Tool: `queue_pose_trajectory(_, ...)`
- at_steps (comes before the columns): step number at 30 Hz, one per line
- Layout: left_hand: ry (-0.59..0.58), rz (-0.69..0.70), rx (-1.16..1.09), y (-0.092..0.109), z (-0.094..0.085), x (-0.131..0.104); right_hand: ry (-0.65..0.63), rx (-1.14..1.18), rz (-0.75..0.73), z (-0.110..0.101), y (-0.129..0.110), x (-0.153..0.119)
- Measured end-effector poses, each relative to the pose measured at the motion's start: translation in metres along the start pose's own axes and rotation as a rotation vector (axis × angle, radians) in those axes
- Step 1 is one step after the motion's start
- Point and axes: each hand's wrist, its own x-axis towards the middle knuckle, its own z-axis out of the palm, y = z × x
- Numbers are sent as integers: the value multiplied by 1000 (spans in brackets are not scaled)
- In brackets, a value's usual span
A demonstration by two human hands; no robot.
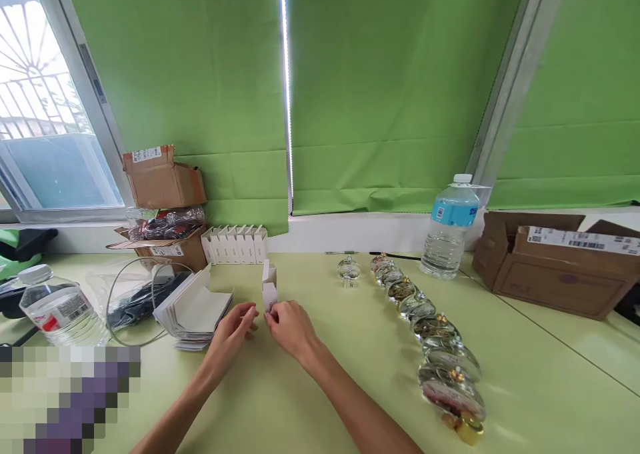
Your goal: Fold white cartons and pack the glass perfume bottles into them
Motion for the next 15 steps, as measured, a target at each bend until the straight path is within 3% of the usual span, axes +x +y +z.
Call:
queue_pose_trajectory(6,26,-59,45,-15,-13,11,41,57,-28,9,-4,-1)
queue_pose_trajectory(15,-14,-58,37,-19,-11,12,59,107,-28,16,-5,2)
